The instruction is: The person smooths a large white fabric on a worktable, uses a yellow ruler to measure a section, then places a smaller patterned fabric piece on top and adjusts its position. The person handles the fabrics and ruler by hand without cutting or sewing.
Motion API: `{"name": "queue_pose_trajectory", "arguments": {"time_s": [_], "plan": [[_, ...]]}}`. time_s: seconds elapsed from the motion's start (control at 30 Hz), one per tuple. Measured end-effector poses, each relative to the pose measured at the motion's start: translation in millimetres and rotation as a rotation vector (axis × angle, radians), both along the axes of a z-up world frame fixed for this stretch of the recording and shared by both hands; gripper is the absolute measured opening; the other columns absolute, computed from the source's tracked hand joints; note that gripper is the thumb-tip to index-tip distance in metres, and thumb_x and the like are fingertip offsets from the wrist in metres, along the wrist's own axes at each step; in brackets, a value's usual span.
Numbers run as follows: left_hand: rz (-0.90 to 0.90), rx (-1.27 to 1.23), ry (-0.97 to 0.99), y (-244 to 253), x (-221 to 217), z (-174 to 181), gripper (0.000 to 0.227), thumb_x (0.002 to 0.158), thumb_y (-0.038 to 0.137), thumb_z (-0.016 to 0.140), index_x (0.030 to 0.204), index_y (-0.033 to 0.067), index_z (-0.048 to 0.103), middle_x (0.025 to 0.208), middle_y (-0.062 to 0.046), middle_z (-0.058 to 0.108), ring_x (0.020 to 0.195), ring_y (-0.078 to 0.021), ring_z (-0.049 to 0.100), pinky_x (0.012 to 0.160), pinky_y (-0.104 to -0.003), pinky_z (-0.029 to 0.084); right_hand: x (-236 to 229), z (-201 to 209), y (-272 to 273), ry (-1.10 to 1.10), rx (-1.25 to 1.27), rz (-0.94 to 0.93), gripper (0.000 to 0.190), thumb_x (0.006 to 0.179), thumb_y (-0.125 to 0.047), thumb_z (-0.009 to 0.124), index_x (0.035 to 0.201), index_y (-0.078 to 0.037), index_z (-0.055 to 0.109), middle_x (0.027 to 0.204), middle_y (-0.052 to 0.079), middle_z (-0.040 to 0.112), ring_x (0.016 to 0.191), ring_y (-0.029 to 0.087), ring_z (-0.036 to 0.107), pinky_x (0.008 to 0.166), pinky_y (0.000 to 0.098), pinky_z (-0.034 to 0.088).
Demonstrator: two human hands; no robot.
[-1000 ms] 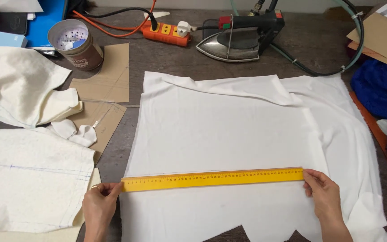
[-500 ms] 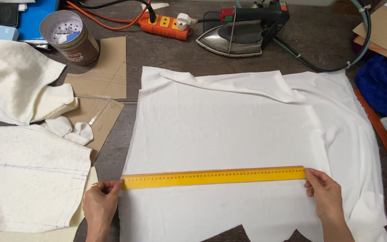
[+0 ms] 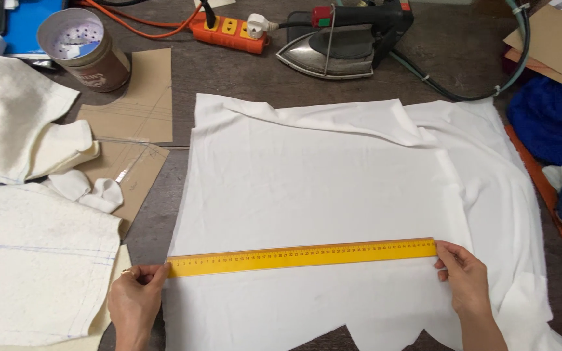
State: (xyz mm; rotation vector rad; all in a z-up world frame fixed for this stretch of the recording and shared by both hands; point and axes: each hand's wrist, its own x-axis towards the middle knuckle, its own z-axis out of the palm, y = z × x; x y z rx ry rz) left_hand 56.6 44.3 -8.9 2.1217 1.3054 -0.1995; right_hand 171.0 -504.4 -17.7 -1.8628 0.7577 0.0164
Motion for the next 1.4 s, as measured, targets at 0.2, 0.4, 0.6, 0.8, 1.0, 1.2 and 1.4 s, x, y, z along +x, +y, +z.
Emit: {"name": "queue_pose_trajectory", "arguments": {"time_s": [0.2,0.4,0.6,0.8,1.0,1.2,1.4], "plan": [[-0.008,-0.007,-0.047,1,-3,-5,0.025,0.081,0.038,0.071,0.079,0.0138,0.076,0.065,0.002,0.068,0.061,-0.0142,0.06,0.064,-0.031,0.045,-1,27,20,0.04,-0.014,-0.004,0.02,0.092,-0.015,0.065,0.105,-0.001,0.069,0.082,0.009,0.057,0.068,0.016,0.048,0.053,0.0274,0.036],[-0.002,-0.009,-0.055,3,-5,-8,0.025,0.081,0.039,0.073,0.079,0.0138,0.076,0.063,0.002,0.066,0.058,-0.0133,0.058,0.063,-0.03,0.043,1,30,22,0.081,-0.032,-0.015,0.019,0.094,-0.016,0.065,0.107,-0.002,0.07,0.08,0.01,0.056,0.069,0.016,0.048,0.055,0.0273,0.038],[0.013,-0.017,-0.071,0,-5,-5,0.025,0.082,0.038,0.073,0.078,0.0137,0.075,0.062,0.003,0.064,0.055,-0.0126,0.055,0.06,-0.029,0.041,1,33,25,0.085,-0.04,-0.009,0.02,0.094,-0.015,0.064,0.107,-0.001,0.069,0.081,0.011,0.057,0.07,0.016,0.048,0.055,0.0275,0.038],[-0.003,0.005,-0.08,7,-9,-18,0.024,0.082,0.037,0.073,0.08,0.013,0.076,0.064,0.001,0.066,0.059,-0.0135,0.058,0.063,-0.029,0.043,-1,12,11,0.047,-0.033,-0.005,0.019,0.094,-0.014,0.064,0.107,-0.001,0.069,0.075,0.011,0.056,0.068,0.015,0.048,0.052,0.0266,0.036],[-0.052,0.082,0.014,12,-10,-29,0.027,0.08,0.047,0.073,0.081,0.0196,0.077,0.067,0.001,0.069,0.07,-0.0168,0.066,0.068,-0.033,0.048,-4,8,3,-0.007,-0.001,0.001,0.019,0.092,-0.012,0.064,0.105,0.001,0.069,0.076,0.01,0.057,0.066,0.016,0.05,0.048,0.0267,0.035],[0.009,0.024,0.01,14,-10,-32,0.025,0.081,0.042,0.076,0.084,0.0173,0.077,0.067,0.0,0.066,0.064,-0.0152,0.061,0.063,-0.031,0.045,-3,6,0,0.049,0.007,-0.022,0.017,0.091,-0.011,0.064,0.101,0.001,0.07,0.076,0.009,0.055,0.066,0.015,0.045,0.048,0.0264,0.032],[0.026,-0.028,0.066,12,-8,-22,0.029,0.082,0.045,0.075,0.085,0.016,0.077,0.071,0.0,0.068,0.065,-0.016,0.061,0.064,-0.031,0.044,-3,21,12,0.11,-0.008,0.006,0.019,0.092,-0.012,0.062,0.104,0.001,0.07,0.081,0.008,0.057,0.066,0.014,0.04,0.051,0.025,0.033]]}}
